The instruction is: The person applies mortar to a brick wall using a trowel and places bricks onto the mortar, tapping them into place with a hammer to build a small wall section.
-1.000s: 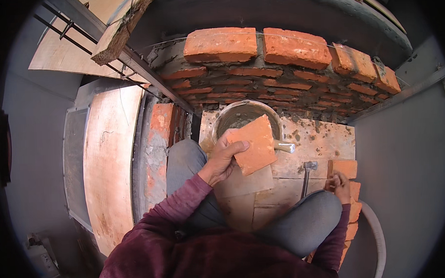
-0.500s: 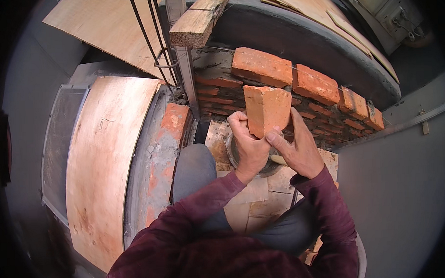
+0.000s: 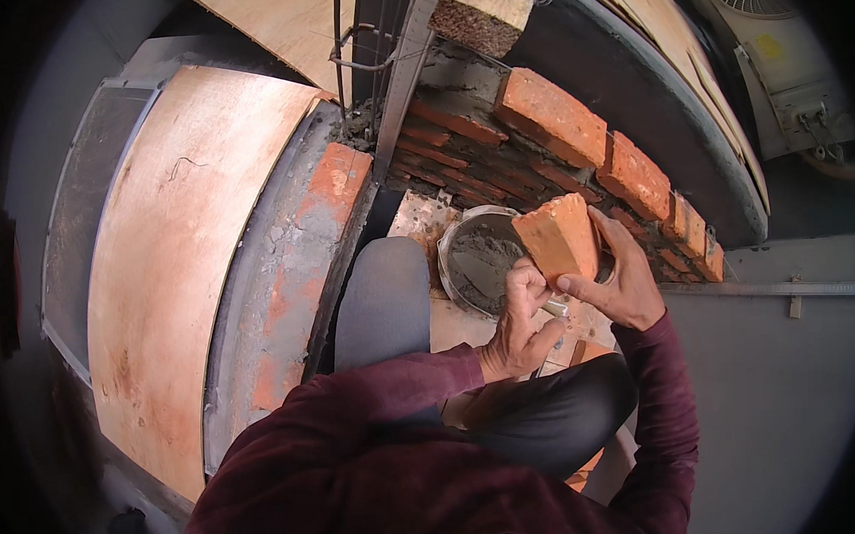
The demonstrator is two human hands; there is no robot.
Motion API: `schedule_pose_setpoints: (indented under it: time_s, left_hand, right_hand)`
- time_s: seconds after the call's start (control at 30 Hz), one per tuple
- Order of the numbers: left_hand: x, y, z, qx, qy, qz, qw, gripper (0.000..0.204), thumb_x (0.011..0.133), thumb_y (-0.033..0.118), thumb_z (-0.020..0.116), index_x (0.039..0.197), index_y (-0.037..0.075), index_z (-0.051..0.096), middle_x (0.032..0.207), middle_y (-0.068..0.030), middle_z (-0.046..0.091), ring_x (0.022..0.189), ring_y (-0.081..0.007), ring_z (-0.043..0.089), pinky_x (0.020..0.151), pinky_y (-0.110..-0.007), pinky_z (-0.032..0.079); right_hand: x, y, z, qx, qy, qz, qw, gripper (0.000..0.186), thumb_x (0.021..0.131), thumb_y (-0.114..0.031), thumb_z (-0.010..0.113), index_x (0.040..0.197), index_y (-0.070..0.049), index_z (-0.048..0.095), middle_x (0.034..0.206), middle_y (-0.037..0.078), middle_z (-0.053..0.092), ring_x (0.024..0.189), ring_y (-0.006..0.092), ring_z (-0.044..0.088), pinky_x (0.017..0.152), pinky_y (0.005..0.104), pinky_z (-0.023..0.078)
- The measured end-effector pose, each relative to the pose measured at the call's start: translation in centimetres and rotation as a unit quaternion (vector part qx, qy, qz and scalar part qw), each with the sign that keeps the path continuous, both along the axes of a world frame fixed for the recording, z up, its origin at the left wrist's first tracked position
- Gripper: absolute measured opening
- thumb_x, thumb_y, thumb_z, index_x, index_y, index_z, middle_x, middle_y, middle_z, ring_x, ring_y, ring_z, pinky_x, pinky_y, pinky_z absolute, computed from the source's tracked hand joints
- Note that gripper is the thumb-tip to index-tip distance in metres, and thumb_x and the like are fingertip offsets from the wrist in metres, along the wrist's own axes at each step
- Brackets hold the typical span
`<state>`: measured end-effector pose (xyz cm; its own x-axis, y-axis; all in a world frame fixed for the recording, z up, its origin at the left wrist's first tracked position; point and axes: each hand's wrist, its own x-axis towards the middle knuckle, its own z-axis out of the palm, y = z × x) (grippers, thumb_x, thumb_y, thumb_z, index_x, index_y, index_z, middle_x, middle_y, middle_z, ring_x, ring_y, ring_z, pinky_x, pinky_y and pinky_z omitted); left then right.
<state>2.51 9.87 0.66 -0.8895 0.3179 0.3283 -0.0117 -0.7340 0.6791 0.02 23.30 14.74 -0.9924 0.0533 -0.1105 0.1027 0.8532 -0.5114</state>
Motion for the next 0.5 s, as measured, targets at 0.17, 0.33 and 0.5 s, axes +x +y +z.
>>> schedule_pose_setpoints:
  time_s: [0.17, 0.33, 0.5]
  left_hand:
    - [-4.3, -0.5, 0.1, -0.053, 0.083, -0.093, 0.991, 0.042, 0.083, 0.002, 0.056, 0.118, 0.002, 0.032, 0.127, -0.0195, 0.041, 0.124, -0.0274, 0.045, 0.11, -0.045, 0.035]
    - [-9.7, -3.9, 1.0, -0.051, -0.181, -0.2, 0.961, 0.051, 0.09, 0.023, 0.067, 0.126, -0.001, 0.04, 0.128, -0.0162, 0.05, 0.119, -0.0241, 0.053, 0.097, -0.041, 0.051]
    - [-11.4, -3.5, 2.2, 0.022, -0.234, -0.103, 0.966, 0.066, 0.083, 0.028, 0.079, 0.13, 0.0, 0.042, 0.123, -0.0121, 0.054, 0.109, -0.017, 0.058, 0.085, -0.031, 0.054]
  right_hand:
    - [0.0, 1.2, 2.1, -0.136, 0.067, -0.125, 0.981, 0.088, 0.063, -0.032, 0.081, 0.138, -0.003, 0.047, 0.119, 0.013, 0.055, 0.117, 0.0266, 0.053, 0.1, 0.0374, 0.042]
    - [-3.4, 2.6, 4.2, -0.022, 0.046, -0.004, 0.999, 0.083, 0.062, -0.04, 0.082, 0.13, -0.002, 0.053, 0.115, 0.017, 0.06, 0.109, 0.0283, 0.059, 0.095, 0.0382, 0.045]
    - [-6.8, -1.6, -0.8, 0.063, 0.186, 0.098, 0.976, 0.073, 0.059, -0.042, 0.083, 0.11, 0.001, 0.053, 0.103, 0.02, 0.058, 0.097, 0.0341, 0.059, 0.084, 0.0401, 0.048]
